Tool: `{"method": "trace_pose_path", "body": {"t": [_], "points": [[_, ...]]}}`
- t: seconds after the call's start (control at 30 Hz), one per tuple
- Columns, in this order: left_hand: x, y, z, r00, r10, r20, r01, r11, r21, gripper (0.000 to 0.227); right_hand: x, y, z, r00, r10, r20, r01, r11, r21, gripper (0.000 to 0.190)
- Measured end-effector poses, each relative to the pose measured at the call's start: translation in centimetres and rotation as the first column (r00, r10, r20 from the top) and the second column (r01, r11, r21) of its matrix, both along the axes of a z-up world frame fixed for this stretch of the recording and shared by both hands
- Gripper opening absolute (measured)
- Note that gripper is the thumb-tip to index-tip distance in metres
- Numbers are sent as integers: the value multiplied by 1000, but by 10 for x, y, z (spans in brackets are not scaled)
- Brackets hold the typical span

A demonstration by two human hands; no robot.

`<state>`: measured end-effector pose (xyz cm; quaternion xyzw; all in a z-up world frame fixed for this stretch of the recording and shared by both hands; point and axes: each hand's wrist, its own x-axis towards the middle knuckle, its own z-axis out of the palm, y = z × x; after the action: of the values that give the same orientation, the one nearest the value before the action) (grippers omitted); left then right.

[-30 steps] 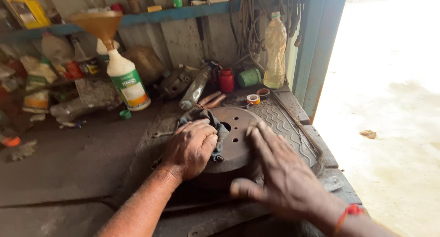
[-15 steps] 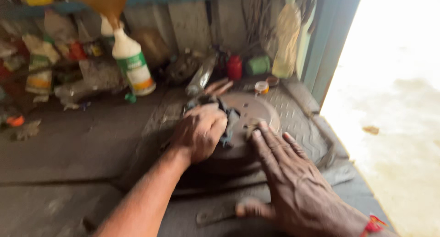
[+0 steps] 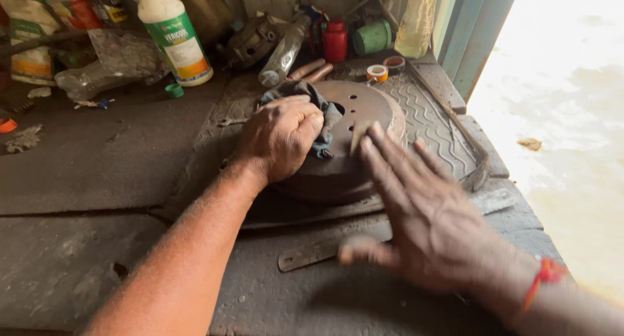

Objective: The person cleans and scrapes a metal brake drum using a cloth and a small abrasive tool, turning the object over to reach different surfaces.

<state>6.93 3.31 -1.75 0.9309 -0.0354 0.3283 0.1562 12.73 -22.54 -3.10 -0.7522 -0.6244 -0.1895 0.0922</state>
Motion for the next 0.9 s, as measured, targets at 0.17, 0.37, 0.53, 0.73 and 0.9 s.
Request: {"method": "trace_pose_path", "body": {"t": [0.17,0.37,0.53,0.73,0.9], "points": [[2,-3,1,998,33,59,-34,999,29,30,24,19,13,931,-145,-335,173,983,56,119],[2,-4,-2,985,-12,174,-4,996,90,28,-13,1,7,996,46,-79,-36,991,126,120],[-12,-19,-6,972,12,237,-31,997,75,29,17,19,9,978,-48,-205,68,993,91,119],[11,-7,1,983,111,147,-108,994,-27,29,63,35,0,954,-47,-297,69,996,62,112],[26,-10,8,971,198,132,-185,977,-102,28,66,58,5,898,-194,-395,226,973,36,113]]}}
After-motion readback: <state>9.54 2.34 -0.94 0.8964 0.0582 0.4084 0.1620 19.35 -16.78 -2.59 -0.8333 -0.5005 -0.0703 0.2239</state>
